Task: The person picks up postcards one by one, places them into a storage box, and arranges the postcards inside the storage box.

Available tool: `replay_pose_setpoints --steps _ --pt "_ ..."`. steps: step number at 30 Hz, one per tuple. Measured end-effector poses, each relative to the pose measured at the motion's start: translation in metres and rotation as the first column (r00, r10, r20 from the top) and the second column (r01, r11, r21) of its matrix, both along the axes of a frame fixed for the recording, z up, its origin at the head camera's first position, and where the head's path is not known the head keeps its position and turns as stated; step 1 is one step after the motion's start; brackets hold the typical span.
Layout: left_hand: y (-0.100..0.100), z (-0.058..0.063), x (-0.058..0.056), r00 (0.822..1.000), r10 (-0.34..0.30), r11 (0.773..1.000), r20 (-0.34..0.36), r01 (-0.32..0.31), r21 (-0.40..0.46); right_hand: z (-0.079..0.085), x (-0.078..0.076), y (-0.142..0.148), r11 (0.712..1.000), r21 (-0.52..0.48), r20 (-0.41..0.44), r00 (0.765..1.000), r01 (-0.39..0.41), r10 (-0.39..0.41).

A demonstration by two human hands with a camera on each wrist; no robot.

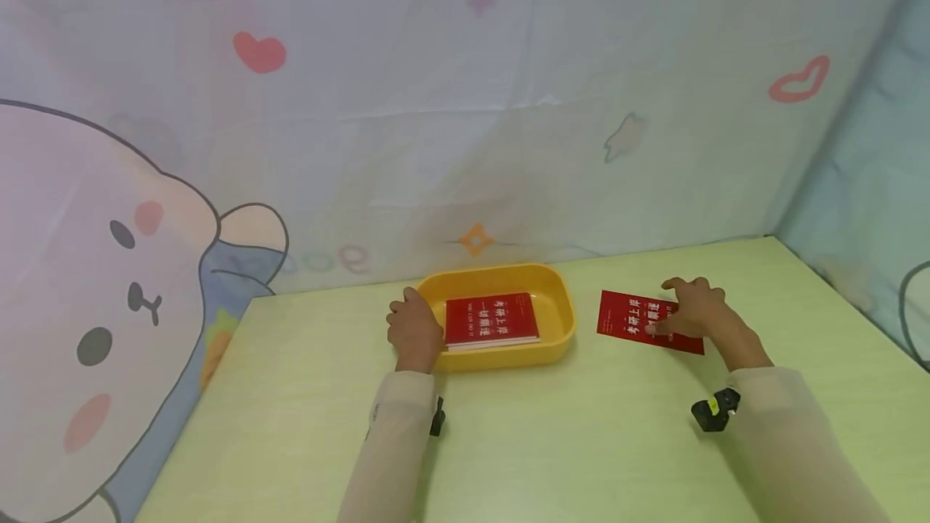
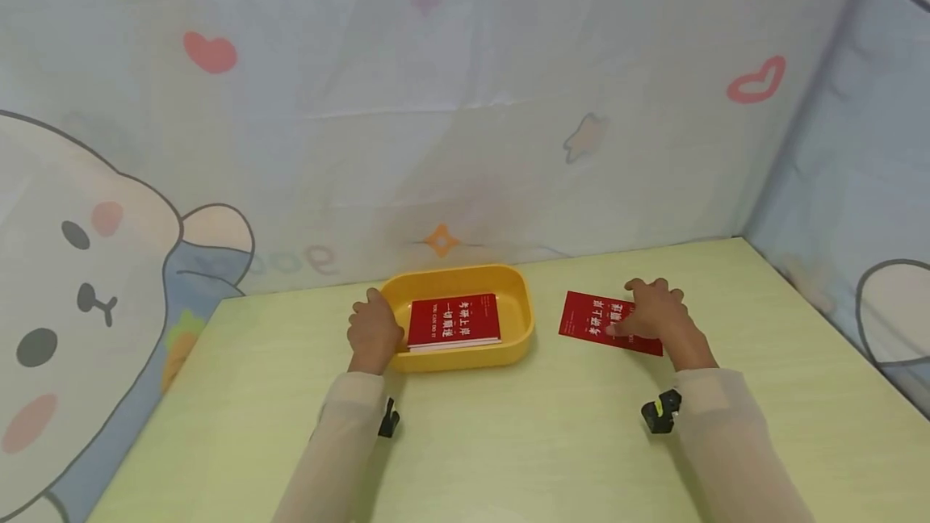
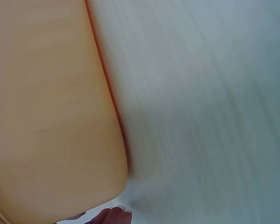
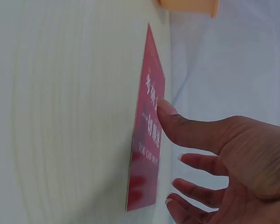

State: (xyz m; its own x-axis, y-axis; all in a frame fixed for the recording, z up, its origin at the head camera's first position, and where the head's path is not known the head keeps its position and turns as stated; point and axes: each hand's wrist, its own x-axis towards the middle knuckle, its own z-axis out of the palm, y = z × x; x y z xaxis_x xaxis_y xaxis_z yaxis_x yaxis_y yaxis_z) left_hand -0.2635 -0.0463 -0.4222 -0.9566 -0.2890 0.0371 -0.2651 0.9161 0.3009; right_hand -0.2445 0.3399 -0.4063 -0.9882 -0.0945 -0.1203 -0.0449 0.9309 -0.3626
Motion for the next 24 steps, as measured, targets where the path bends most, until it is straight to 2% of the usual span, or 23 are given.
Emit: replay_pose_setpoints --steps 10,24 --pt "0.0 -0.002 -0.001 1.0 0.019 1.0 -0.003 -0.019 -0.004 -0.005 0.001 0.016 1.0 0.001 0.111 0.994 0.015 -0.015" --pt "0.0 -0.004 -0.003 1.0 0.017 0.999 0.006 -0.017 -0.029 -0.013 0.002 0.019 0.999 -0.037 0.096 0.995 0.03 -0.026"
